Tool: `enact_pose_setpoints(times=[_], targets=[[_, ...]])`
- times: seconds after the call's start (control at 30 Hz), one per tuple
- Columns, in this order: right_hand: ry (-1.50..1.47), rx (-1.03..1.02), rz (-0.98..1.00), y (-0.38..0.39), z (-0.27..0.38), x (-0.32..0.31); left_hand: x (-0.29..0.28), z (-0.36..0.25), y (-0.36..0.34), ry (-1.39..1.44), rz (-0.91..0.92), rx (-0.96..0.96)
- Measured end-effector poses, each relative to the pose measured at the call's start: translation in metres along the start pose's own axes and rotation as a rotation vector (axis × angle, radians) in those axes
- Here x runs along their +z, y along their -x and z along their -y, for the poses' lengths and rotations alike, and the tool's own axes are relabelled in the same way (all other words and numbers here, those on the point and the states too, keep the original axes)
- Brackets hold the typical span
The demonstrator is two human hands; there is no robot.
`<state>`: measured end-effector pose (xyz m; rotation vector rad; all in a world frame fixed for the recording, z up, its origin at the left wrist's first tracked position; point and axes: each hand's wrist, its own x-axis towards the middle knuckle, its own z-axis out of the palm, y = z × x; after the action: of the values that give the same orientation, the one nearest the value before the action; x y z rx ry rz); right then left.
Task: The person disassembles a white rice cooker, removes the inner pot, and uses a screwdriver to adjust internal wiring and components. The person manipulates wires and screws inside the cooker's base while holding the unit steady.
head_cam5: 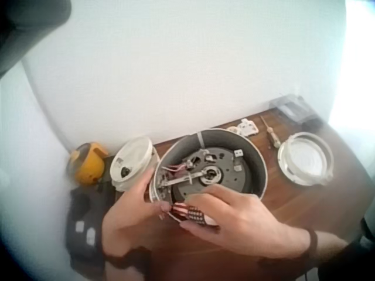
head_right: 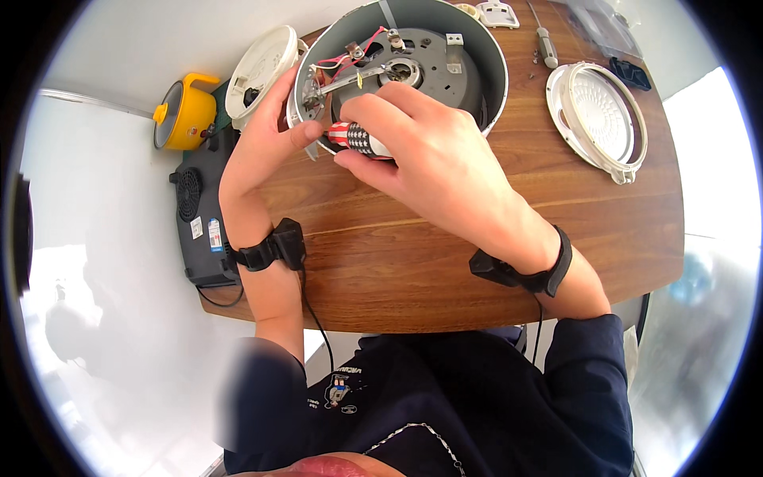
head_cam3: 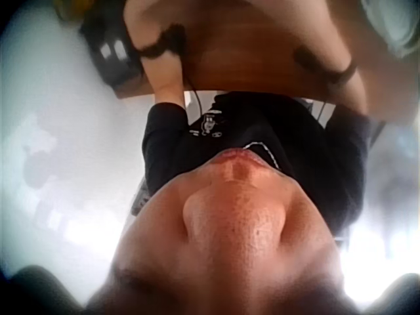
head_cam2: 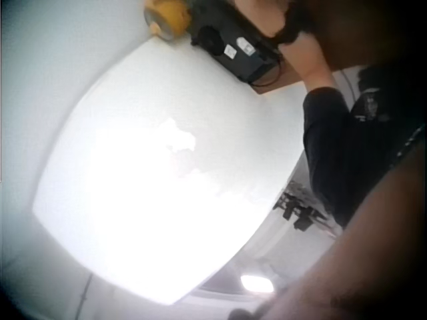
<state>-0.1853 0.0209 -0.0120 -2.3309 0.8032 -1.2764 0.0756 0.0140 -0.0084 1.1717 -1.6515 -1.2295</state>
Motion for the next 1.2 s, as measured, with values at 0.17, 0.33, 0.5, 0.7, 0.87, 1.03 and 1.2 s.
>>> enact_pose_setpoints(times=[0.17,0.33,0.5,0.7,0.87,1.03,1.2], targets=[[-0.037,0.002,-0.016,-0.001,-0.002,-0.001,-0.012,0.007,0.008,-0.099,0.026,0.015],[-0.035,-0.003,-0.013,0.0,-0.002,0.0,-0.013,0.006,0.009,-0.167,0.024,-0.02],[-0.029,-0.012,-0.025,-0.001,-0.002,-0.001,-0.011,0.004,0.008,-0.203,0.022,-0.038],[0.014,-0.023,-0.068,-0.002,0.002,-0.006,-0.008,0.007,0.005,-0.265,0.042,-0.077],[0.037,0.045,-0.061,-0.004,0.008,-0.019,-0.012,0.02,0.001,-0.136,0.039,-0.05],[0.011,0.047,-0.078,-0.006,0.002,-0.027,-0.01,0.024,-0.001,-0.13,0.03,-0.078],[0.022,0.045,-0.08,-0.006,-0.004,-0.031,-0.014,0.033,-0.003,-0.169,-0.001,-0.089]])
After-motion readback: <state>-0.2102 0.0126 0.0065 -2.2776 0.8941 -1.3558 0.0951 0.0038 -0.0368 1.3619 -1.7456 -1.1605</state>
